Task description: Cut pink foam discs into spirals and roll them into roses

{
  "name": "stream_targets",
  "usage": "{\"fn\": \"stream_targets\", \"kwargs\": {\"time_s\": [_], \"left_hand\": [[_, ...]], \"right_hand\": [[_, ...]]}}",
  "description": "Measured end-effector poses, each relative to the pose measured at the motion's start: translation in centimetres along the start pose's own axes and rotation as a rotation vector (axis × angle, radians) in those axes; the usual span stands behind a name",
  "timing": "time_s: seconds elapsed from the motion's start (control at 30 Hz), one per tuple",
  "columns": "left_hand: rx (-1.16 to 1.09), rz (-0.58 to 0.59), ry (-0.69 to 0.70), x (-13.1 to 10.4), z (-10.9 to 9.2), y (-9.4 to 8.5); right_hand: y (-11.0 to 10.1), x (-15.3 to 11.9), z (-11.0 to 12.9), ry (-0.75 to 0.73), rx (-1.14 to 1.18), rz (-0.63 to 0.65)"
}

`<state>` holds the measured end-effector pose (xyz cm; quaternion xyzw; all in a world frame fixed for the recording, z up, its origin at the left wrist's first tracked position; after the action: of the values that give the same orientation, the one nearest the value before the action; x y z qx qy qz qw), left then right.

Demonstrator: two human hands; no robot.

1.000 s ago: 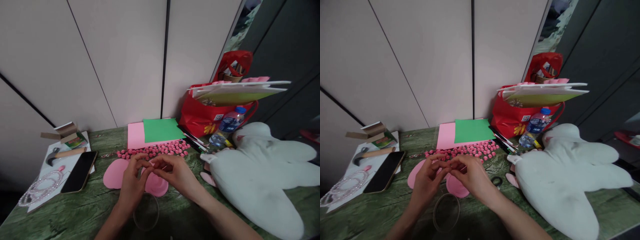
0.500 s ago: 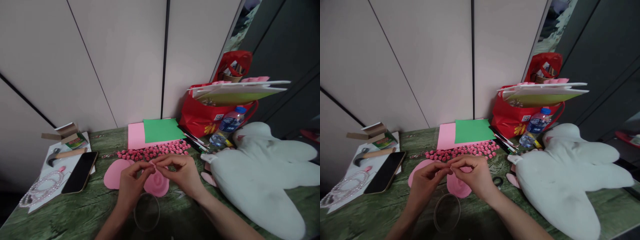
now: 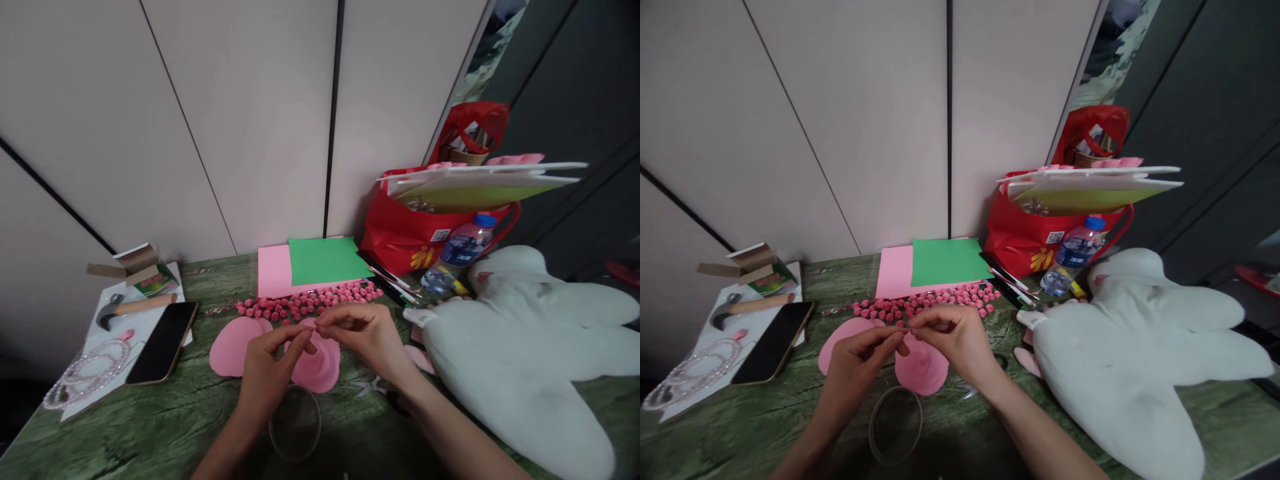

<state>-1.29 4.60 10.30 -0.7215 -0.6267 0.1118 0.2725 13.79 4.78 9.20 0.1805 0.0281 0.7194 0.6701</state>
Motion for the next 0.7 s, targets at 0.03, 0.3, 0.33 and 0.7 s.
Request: {"fn": "stream_targets", "kwargs": {"time_s": [0.03, 0.3, 0.33, 0.7], "left_hand": [[0.004, 0.000, -0.005, -0.01, 0.05, 0.01], [-0.022, -0.005, 0.001, 0.01, 0.04, -0.10], [-0.030, 0.000, -0.002, 0.03, 0.10, -0.08], [-0.076, 0.052, -0.040, 0.03, 0.76, 0.22]], "right_hand": [[-0.02, 0.05, -0.09, 0.013, 0.010, 0.000], [0.01, 0.62, -0.02, 0.050, 0.048, 0.040], [0.01, 0.64, 0.04, 0.050, 0.031, 0.050], [-0.35, 0.66, -0.22, 0.112, 0.016, 0.053]]}}
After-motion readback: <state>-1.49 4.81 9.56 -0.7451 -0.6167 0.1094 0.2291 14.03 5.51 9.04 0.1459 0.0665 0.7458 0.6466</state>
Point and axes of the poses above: each hand's wrist, its own x-axis towards the middle knuckle, its own y-axis out of the palm, z = x × y, the point moved 3 cm from there along x, towards the middle knuckle, and after that the axes turned 10 degrees about x, right-handed, at the moved point
